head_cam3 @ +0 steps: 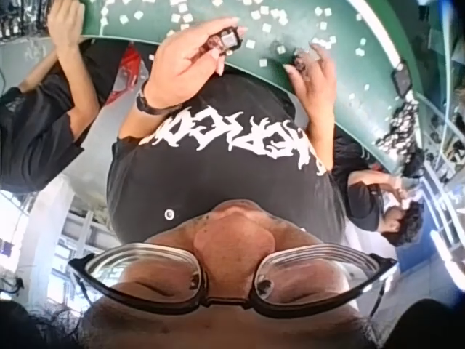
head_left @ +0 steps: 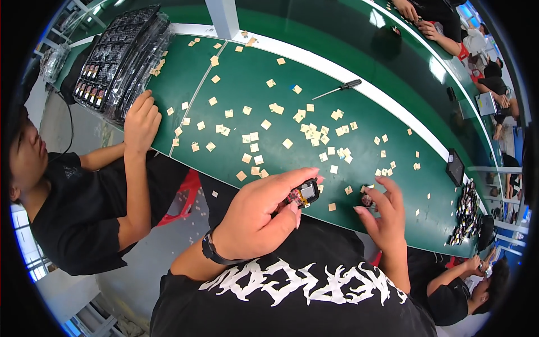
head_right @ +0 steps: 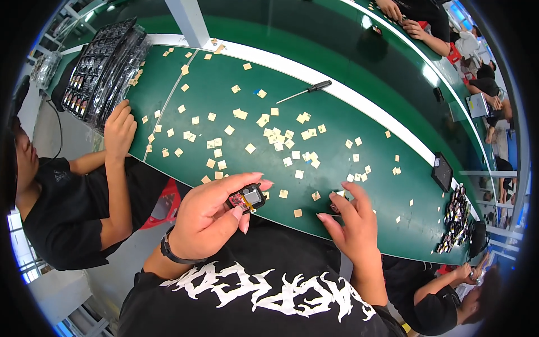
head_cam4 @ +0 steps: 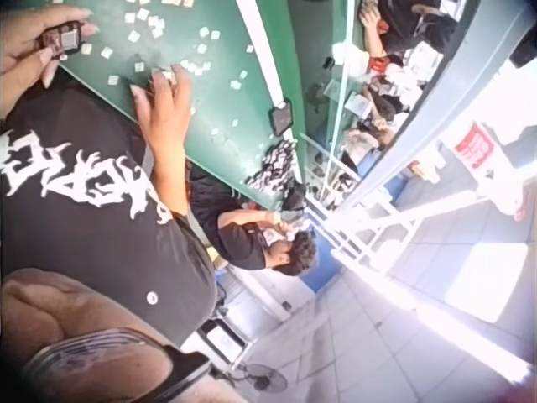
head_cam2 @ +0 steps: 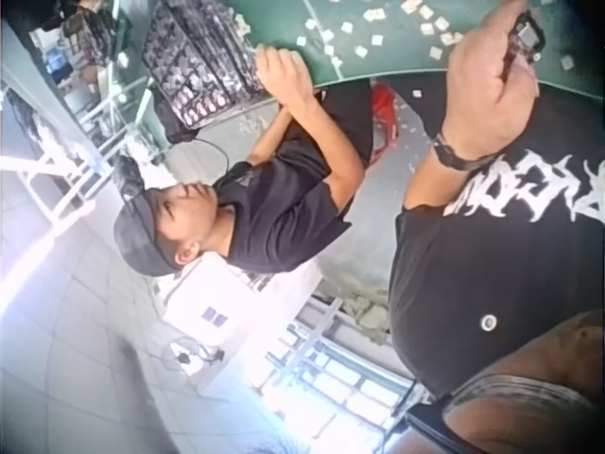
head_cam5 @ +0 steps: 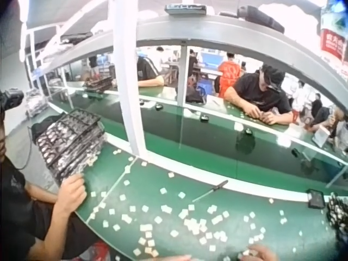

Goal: Assembling and inspecting small electronic components on a production line.

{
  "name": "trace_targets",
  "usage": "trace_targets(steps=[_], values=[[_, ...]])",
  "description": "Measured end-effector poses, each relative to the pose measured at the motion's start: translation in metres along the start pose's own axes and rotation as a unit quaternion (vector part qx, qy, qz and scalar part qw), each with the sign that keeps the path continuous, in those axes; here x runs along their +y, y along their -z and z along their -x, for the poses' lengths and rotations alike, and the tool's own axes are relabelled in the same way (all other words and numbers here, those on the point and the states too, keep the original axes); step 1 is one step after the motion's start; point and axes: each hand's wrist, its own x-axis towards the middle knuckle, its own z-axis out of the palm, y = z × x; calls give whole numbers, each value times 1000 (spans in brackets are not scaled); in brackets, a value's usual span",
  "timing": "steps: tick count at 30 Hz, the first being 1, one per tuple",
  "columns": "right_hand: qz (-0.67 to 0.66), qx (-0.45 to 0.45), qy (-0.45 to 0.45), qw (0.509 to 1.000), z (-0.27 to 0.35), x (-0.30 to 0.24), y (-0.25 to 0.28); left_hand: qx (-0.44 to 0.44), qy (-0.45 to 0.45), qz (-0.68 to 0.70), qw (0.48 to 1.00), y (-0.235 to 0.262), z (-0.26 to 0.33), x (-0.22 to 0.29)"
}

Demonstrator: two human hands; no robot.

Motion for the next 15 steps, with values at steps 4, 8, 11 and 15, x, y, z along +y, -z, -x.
trace_targets(steps=[4,8,11,15], values=[[-3,-33,126,992,-22,-28,15,-4,10,-8,1000,-3,-1,1],[44,-61,225,972,-35,-54,25,-23,16,21,999,-5,-1,2],[-41,-57,206,976,-38,-62,27,-34,9,26,999,-4,-3,3],[-105,-41,175,978,-43,-66,26,-26,12,31,999,-5,-3,3]])
